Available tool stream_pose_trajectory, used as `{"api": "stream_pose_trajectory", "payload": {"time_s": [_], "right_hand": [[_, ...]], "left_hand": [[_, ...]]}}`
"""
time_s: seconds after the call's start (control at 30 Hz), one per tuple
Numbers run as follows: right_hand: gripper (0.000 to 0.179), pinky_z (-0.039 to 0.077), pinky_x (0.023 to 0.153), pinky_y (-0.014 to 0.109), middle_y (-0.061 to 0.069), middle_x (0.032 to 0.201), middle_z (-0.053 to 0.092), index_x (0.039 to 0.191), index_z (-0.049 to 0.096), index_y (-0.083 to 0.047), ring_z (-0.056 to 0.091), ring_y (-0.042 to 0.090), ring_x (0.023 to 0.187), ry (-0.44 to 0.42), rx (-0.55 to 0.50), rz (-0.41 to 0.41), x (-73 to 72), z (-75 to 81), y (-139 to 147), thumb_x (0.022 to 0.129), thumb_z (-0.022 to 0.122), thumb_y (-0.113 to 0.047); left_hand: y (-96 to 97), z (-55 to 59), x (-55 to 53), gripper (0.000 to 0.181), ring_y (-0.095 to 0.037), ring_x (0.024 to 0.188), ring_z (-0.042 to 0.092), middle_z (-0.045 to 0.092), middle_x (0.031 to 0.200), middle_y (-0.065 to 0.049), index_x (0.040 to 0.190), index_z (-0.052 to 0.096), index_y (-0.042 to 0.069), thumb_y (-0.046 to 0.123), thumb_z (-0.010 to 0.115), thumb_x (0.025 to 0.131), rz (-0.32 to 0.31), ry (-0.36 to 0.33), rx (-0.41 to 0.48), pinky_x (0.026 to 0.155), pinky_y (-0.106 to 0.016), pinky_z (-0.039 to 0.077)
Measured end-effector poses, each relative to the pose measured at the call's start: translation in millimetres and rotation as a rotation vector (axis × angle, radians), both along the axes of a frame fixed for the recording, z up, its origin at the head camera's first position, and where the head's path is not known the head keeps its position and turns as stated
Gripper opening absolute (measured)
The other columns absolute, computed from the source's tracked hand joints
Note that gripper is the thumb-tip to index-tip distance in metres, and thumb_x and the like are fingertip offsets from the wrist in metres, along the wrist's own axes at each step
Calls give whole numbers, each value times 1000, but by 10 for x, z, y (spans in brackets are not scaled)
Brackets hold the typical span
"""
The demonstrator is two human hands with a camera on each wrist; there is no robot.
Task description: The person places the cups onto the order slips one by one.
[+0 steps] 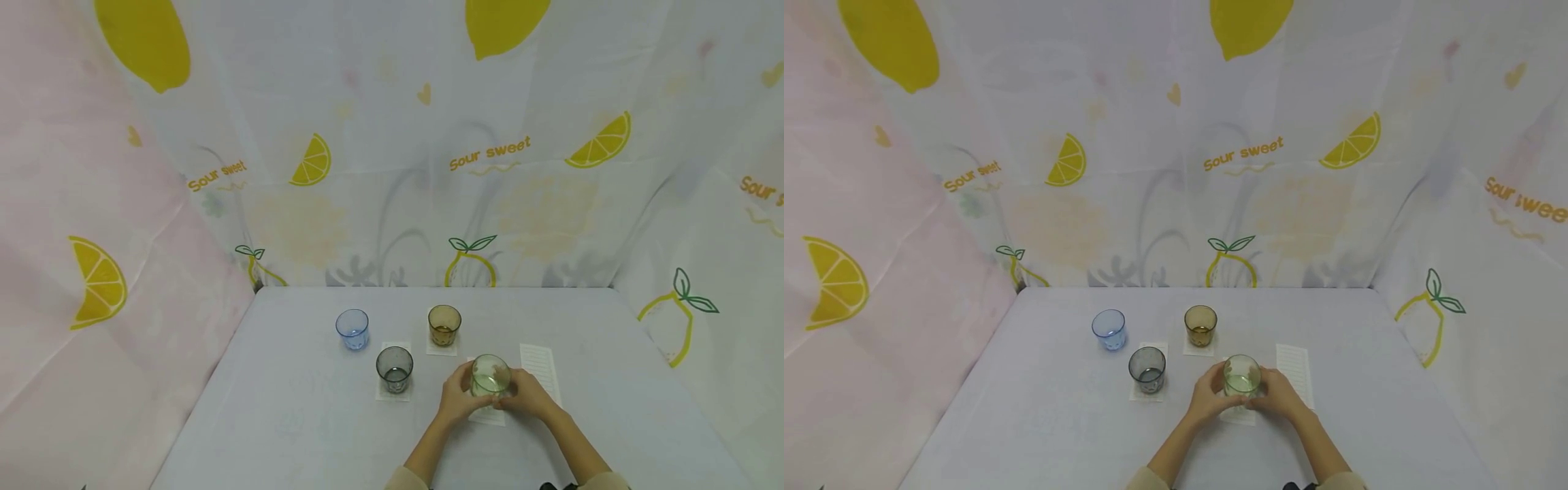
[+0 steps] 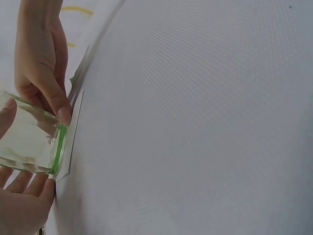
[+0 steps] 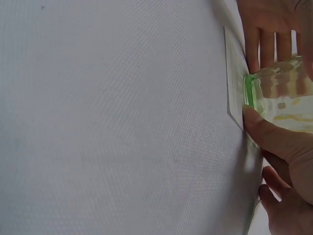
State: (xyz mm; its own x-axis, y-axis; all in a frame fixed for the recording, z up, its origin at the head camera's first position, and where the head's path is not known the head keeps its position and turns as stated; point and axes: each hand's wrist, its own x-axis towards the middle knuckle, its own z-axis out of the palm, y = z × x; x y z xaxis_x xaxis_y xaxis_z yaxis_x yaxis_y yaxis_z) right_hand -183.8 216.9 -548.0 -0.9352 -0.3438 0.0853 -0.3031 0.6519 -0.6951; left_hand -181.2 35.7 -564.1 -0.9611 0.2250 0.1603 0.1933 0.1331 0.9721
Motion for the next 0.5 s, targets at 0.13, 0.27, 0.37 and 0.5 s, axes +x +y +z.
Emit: {"api": "stream_pose_trajectory", "payload": {"time_s": [0.13, 0.27, 0.37, 0.5], "right_hand": [[59, 37, 96, 61, 26, 110, 63, 114, 59, 11, 54, 48, 109, -3, 5, -11, 0, -17, 9, 66, 83, -14], [60, 36, 97, 62, 27, 112, 62, 115, 58, 11, 53, 48, 110, -13, -4, -14, -2, -33, 16, 66, 83, -13], [60, 35, 97, 62, 27, 113, 62, 116, 57, 12, 52, 48, 111, -15, -14, -1, -4, -35, 23, 67, 83, -13], [60, 34, 97, 63, 26, 114, 62, 116, 58, 11, 52, 48, 112, -28, -15, -5, -5, -30, 22, 67, 83, -15]], "left_hand": [[-8, 2, 22, 69, -32, 115, 56, 58, 124, -21, 128, 50, -5, 9, 83, 68, -27, -1, -9, 95, -31, 47], [-22, 19, 44, 70, -32, 118, 54, 56, 127, -20, 130, 48, -4, 10, 82, 70, -45, -25, -15, 98, -31, 45], [-29, 13, 48, 70, -33, 120, 52, 55, 129, -21, 132, 47, -4, 10, 81, 72, -61, -23, -18, 100, -33, 43], [-37, -5, 37, 71, -34, 122, 50, 53, 131, -22, 133, 44, -5, 9, 80, 73, -81, -10, -25, 101, -34, 42]]}}
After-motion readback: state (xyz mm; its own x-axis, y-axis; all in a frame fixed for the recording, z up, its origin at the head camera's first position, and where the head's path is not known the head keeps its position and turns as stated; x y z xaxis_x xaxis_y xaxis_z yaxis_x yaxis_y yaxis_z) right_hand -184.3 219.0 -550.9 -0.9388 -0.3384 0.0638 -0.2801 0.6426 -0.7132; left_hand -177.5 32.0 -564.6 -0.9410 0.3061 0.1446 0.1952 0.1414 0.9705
